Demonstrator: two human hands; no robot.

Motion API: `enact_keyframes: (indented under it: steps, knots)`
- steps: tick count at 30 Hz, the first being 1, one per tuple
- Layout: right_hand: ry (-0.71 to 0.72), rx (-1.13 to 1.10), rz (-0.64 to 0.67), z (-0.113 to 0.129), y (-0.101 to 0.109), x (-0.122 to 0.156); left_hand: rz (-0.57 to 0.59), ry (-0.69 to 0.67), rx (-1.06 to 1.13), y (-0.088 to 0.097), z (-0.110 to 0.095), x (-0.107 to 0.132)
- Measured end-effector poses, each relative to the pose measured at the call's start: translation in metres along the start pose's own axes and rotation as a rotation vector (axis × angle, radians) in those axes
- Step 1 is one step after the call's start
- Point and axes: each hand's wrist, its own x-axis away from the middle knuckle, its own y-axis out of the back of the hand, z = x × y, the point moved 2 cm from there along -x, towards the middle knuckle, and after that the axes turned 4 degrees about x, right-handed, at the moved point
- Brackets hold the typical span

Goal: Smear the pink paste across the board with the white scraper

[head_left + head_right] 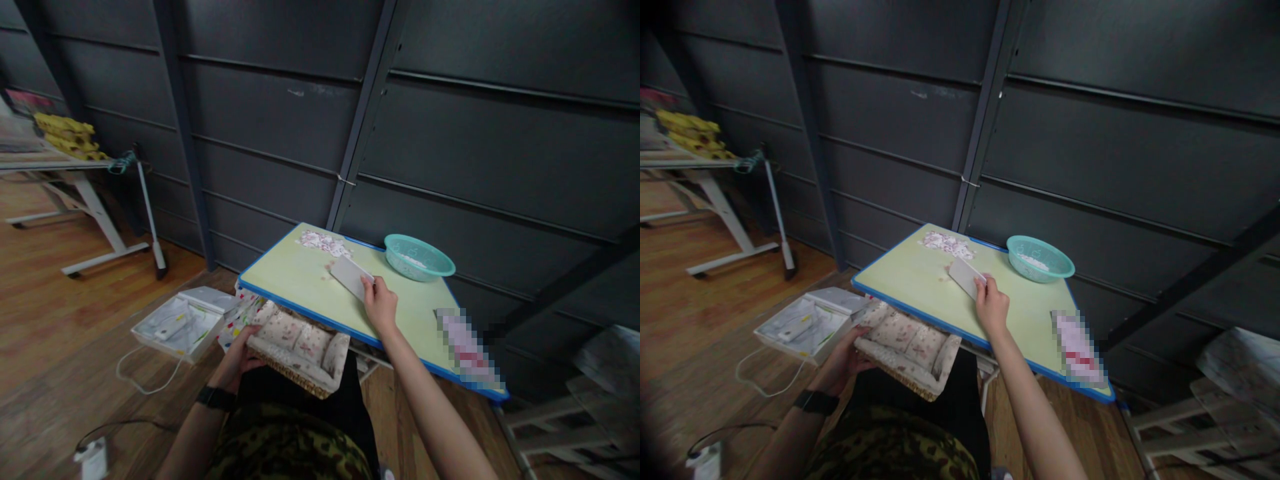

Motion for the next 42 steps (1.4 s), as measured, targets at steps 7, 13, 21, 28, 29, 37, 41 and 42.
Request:
enact_keyframes:
  steps: [7,13,21,28,29,37,41,42]
  knots:
    - [0.058,0.011,0.004,0.000,-0.005,0.001,-0.015,0.030,0.004,0.001,-0.002,0.000]
    - [0.051,0.032,-0.025,-0.001,-0.007,0.002,-0.005,0.026,0.018,0.001,-0.001,-0.001]
    - [0.078,-0.036,0.007,0.001,-0.005,0.003,0.016,0.010,-0.006,0.005,0.002,-0.006]
    - [0.074,-0.095,0.064,0.005,-0.003,0.002,0.050,0.008,-0.001,0.007,0.003,-0.006]
    - [0.089,-0.117,0.078,0.007,-0.003,0.003,0.051,0.012,0.002,0.007,0.003,-0.006]
    - [0.134,-0.178,0.103,0.017,-0.004,0.001,0.016,0.019,0.012,0.007,0.000,-0.005]
    - [0.200,-0.184,0.181,0.024,-0.004,0.010,-0.001,0.028,0.011,0.007,0.001,-0.005]
    - [0.205,-0.198,0.187,0.027,-0.004,0.013,0.001,0.030,0.011,0.007,0.001,-0.005]
